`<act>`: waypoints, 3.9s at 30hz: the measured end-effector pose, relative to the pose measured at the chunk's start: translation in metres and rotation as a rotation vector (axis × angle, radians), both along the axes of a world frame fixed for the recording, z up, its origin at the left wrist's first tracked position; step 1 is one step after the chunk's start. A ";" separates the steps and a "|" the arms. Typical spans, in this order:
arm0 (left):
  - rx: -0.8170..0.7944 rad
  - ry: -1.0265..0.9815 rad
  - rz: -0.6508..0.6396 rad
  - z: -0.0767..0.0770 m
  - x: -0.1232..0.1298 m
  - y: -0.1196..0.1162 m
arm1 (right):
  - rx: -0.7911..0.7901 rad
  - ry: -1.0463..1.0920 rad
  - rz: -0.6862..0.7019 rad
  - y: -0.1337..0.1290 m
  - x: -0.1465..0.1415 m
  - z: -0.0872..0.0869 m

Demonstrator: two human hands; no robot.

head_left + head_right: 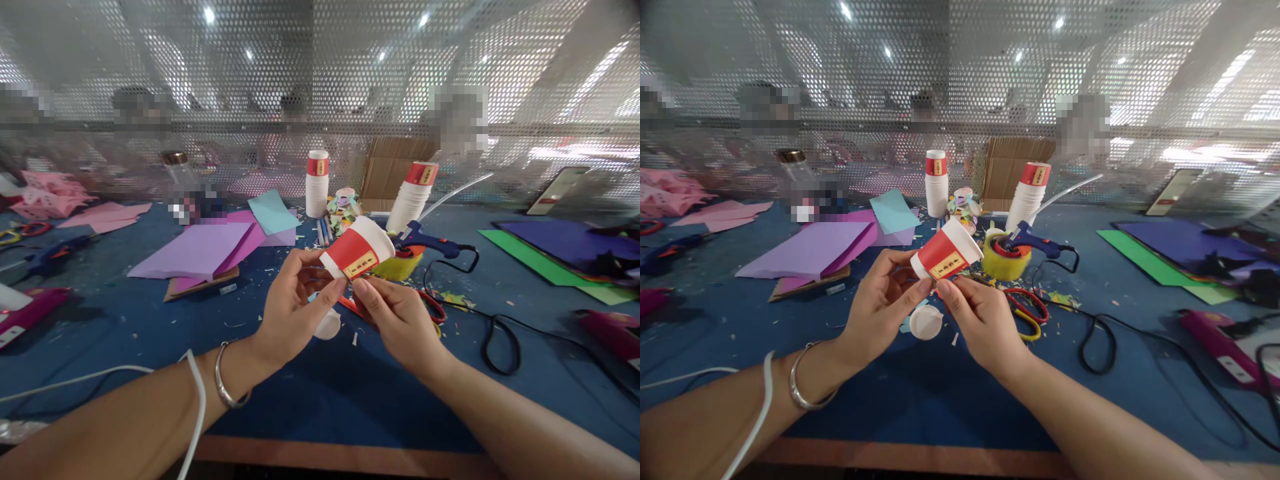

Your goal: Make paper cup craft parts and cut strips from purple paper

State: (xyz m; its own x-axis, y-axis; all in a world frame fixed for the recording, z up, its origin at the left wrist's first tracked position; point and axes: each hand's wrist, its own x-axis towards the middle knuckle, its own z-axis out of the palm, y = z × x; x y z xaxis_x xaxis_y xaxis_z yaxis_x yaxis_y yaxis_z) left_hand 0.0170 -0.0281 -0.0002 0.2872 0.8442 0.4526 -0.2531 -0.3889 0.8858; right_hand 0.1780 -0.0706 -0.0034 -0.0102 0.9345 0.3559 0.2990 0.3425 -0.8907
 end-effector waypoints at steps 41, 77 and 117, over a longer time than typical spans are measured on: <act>0.344 0.135 0.189 -0.009 -0.003 -0.004 | 0.044 0.056 0.038 -0.002 -0.003 -0.002; 0.588 1.036 0.029 0.001 -0.006 -0.001 | 0.031 0.306 -0.077 0.013 0.015 -0.004; 0.152 0.187 0.058 0.019 0.028 0.022 | 0.204 0.104 -0.542 0.022 0.043 0.005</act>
